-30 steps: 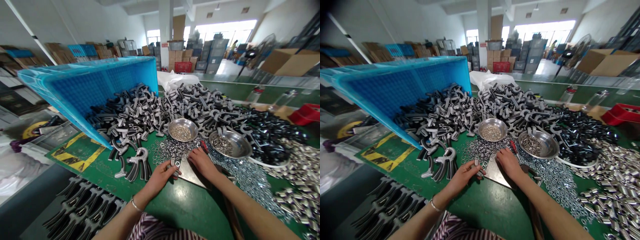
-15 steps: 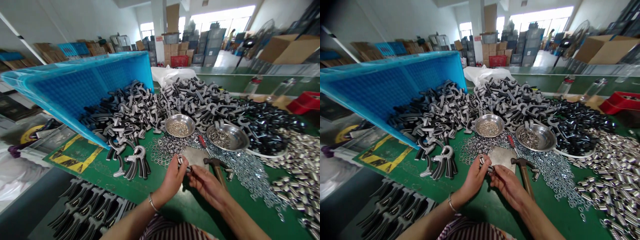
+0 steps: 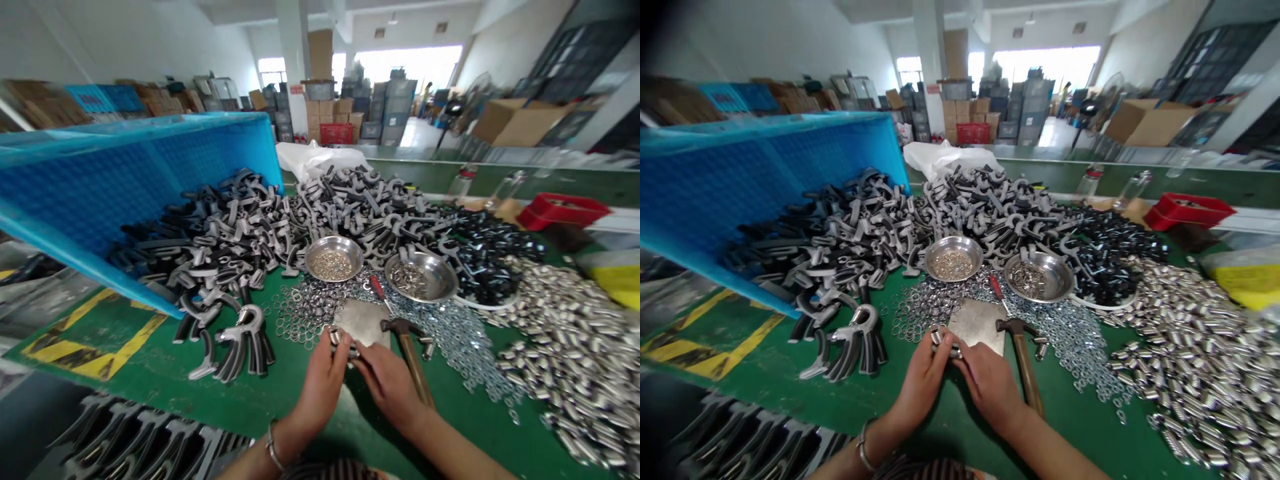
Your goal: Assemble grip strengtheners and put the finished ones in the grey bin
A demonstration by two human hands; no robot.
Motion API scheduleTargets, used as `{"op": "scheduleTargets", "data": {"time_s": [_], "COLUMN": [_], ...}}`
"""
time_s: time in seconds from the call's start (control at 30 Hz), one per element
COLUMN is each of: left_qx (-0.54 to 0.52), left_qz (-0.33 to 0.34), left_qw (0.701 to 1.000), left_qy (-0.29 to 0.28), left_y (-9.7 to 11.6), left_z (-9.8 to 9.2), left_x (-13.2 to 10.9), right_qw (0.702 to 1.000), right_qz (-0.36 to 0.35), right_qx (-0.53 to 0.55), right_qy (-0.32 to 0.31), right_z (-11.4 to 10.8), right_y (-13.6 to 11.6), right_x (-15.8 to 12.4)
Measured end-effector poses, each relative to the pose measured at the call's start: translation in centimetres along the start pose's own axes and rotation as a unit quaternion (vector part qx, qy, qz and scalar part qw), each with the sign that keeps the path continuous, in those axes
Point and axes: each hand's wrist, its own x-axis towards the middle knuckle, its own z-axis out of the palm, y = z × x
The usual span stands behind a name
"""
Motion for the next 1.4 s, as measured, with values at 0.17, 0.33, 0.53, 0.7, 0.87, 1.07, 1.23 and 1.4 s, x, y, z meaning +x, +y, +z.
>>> {"op": "scheduleTargets", "data": {"time_s": [0.17,0.33,0.53,0.7,0.87,1.07,1.23,1.4], "left_qx": [-0.023,-0.055,-0.063,-0.049,-0.066,-0.161,-0.251,-0.310], "left_qz": [-0.036,-0.064,-0.065,-0.081,-0.094,-0.117,-0.116,-0.114], "left_qw": [0.999,0.996,0.990,0.986,0.985,0.979,0.960,0.944], "left_qy": [0.001,-0.024,-0.112,-0.134,-0.130,-0.053,-0.043,-0.021], "left_y": [-1.9,-1.8,-1.4,-2.0,-1.7,-0.4,-0.4,0.1], "left_z": [0.4,2.3,5.8,5.5,4.5,4.5,5.0,4.3], "left_x": [2.4,3.7,2.4,2.1,2.8,3.6,2.8,1.3], "right_qw": [0.991,0.921,0.878,0.883,0.889,0.959,0.903,0.899], "right_qz": [0.044,0.250,0.292,0.295,0.317,0.266,0.223,0.206], "right_qx": [-0.103,-0.280,-0.362,-0.360,-0.322,-0.010,0.313,0.298], "right_qy": [-0.074,0.106,0.116,0.061,0.080,0.095,0.192,0.246], "right_z": [-5.7,-17.3,-22.6,-22.7,-24.9,-18.4,-8.0,-2.3], "right_y": [5.2,16.8,24.5,25.4,23.5,13.9,2.6,-0.7], "right_x": [-0.9,0.1,5.2,6.5,4.5,-0.4,-0.1,1.6]}}
